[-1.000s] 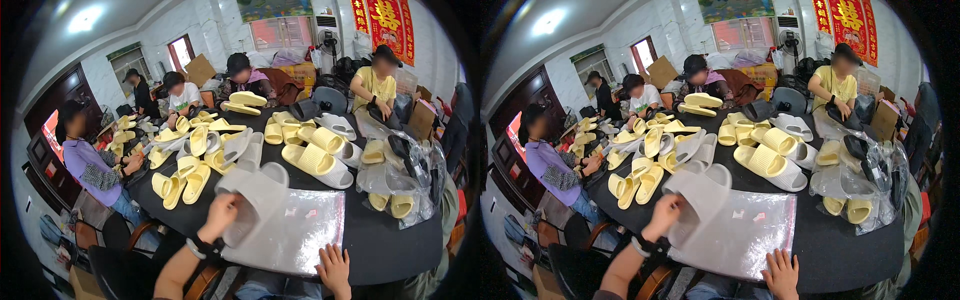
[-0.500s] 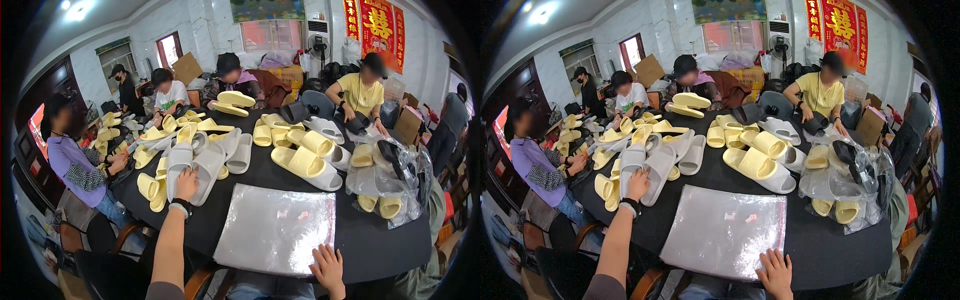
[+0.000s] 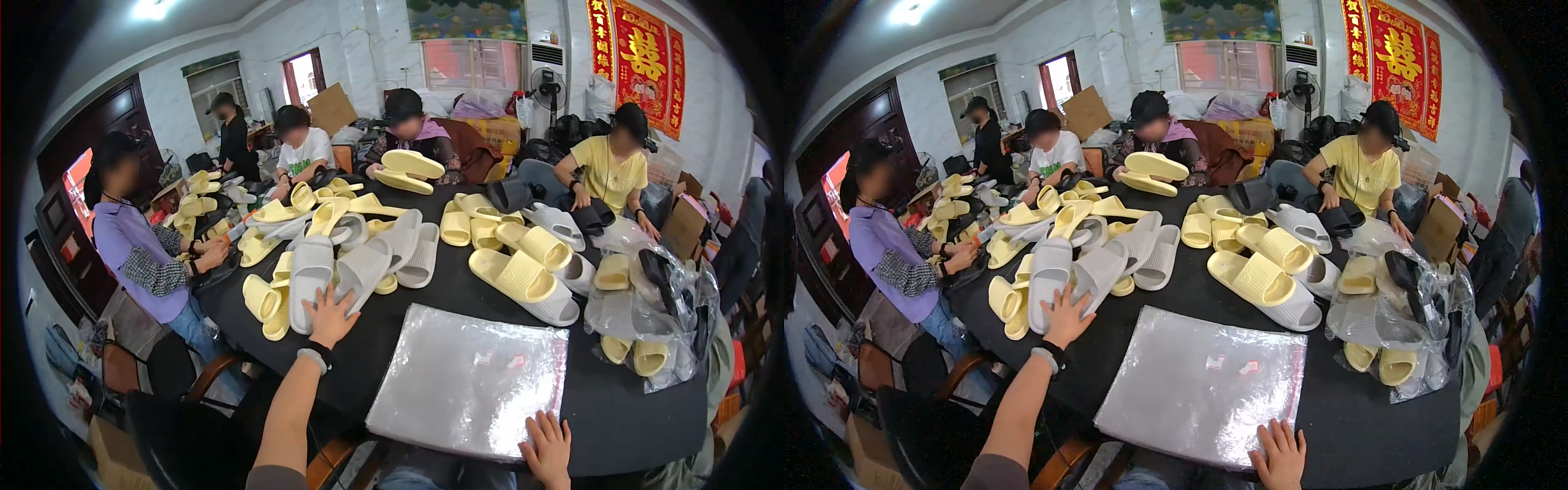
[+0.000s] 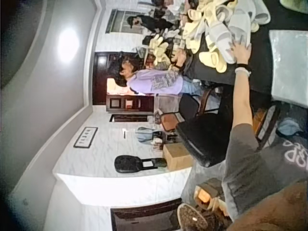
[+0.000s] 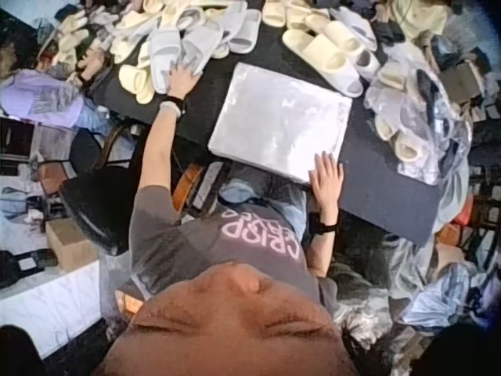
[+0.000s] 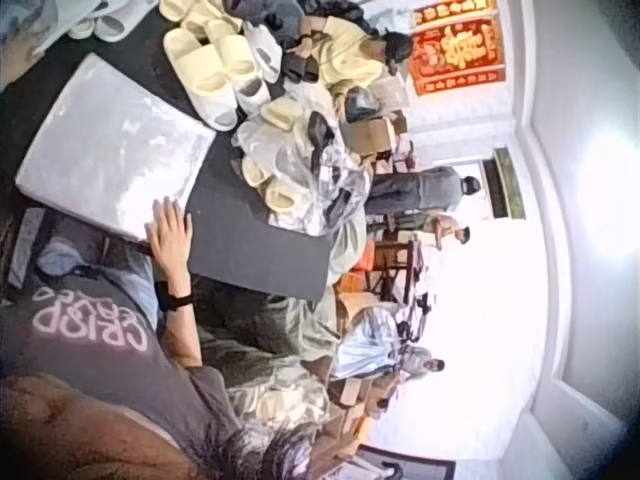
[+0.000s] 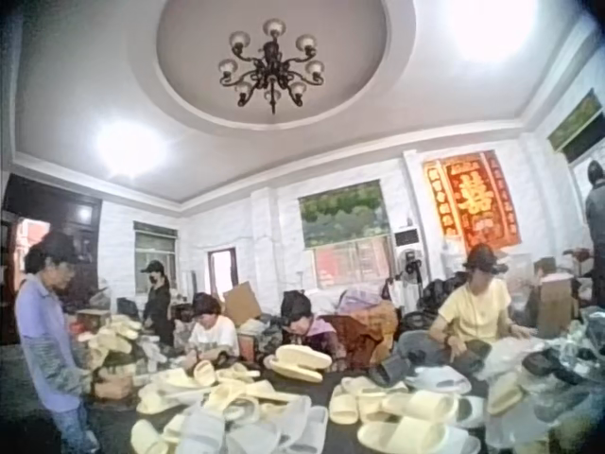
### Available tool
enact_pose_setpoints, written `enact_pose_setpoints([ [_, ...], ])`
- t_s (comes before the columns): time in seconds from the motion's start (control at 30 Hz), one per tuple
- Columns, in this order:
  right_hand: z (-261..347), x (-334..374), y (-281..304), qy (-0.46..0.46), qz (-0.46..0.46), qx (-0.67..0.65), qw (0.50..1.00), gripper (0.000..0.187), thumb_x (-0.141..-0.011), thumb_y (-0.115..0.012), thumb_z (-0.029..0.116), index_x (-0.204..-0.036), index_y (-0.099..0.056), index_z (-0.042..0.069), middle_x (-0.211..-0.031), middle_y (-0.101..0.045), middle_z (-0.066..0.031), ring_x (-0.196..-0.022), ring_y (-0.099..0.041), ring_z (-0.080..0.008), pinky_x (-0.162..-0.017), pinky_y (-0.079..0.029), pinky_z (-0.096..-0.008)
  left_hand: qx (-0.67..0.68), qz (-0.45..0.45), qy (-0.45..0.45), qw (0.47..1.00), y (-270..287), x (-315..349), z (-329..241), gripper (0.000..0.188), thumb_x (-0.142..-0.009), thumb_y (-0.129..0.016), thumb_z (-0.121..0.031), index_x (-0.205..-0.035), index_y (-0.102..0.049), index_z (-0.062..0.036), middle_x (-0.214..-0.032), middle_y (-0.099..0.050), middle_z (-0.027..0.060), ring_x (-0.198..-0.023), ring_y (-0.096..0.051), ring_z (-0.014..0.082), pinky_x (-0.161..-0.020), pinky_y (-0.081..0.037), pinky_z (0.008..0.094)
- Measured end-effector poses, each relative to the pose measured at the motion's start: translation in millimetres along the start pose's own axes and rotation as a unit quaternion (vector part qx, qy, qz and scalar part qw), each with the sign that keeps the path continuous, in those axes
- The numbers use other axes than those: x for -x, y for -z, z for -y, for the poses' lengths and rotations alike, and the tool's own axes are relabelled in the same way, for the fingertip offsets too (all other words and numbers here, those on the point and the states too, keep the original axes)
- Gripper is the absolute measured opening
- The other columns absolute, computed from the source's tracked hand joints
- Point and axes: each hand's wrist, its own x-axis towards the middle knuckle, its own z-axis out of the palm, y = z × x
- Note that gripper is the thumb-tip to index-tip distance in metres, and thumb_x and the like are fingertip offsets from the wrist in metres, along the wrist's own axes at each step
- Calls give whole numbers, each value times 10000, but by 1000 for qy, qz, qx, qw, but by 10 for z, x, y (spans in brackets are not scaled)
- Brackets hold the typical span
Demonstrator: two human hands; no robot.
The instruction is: The person places pairs of slippers into clear plastic bags at a table. They handle yellow, white, and black slippers, placing them into bags and arranging them on the table. Other people are working at the same table in the background.
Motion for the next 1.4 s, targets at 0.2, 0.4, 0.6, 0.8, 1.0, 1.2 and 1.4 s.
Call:
enact_pose_setpoints([
  [0.2,-98,64,-33,-38,35,-38,998,535,-920,-557,429,-1378,-550,152,-1461,-486,-124,-1393,-394,-303,-1146,-214,-533,-41,46,38,997,-35,-297,129,640,-860,-597,-598,-1450,-437,-407,-1615,-233,123,-1466,-198,441,-1073,-122,766],
  [0.4,-161,38,-145,-37,21,-39,998,521,-950,-505,494,-1385,-553,210,-1450,-510,-77,-1378,-420,-269,-1143,-231,-528,16,20,57,998,-54,-373,261,675,-809,-730,-443,-1421,-497,-280,-1547,-359,115,-1439,-300,382,-1088,-258,682],
  [0.6,-207,87,-184,-24,36,20,999,524,-1000,-441,490,-1458,-461,237,-1496,-464,-55,-1410,-385,-244,-1148,-247,-495,382,-55,-19,922,632,-55,417,541,-862,-697,-143,-1372,-540,-53,-1401,-539,149,-1339,-461,277,-1129,-342,396],
  [0.8,-241,119,-156,-21,69,39,997,534,-1014,-427,474,-1492,-409,238,-1546,-398,-48,-1433,-349,-248,-1161,-222,-495,462,-27,-152,873,1818,717,258,467,-905,-622,-132,-1342,-543,14,-1368,-563,140,-1320,-475,256,-1111,-358,374],
  [1.0,-266,92,-217,-9,83,38,996,553,-1022,-429,453,-1520,-369,222,-1579,-339,-58,-1470,-278,-245,-1179,-177,-493,506,66,-307,803,2213,1263,-1246,461,-906,-619,-131,-1336,-544,17,-1360,-566,140,-1310,-482,254,-1105,-362,373],
  [1.2,-176,-41,-300,12,83,37,996,554,-1013,-451,439,-1518,-374,224,-1574,-348,-63,-1467,-288,-249,-1173,-177,-498,507,71,-378,771,2200,1289,-1957,455,-907,-615,-130,-1331,-546,21,-1352,-568,141,-1300,-490,253,-1100,-367,371],
  [1.4,-219,30,-263,1,86,51,995,557,-1002,-473,424,-1508,-398,205,-1575,-347,-75,-1475,-270,-261,-1174,-171,-483,509,63,-387,766,2181,1343,-2167,449,-908,-611,-129,-1325,-547,24,-1344,-571,141,-1290,-497,252,-1095,-372,369],
])
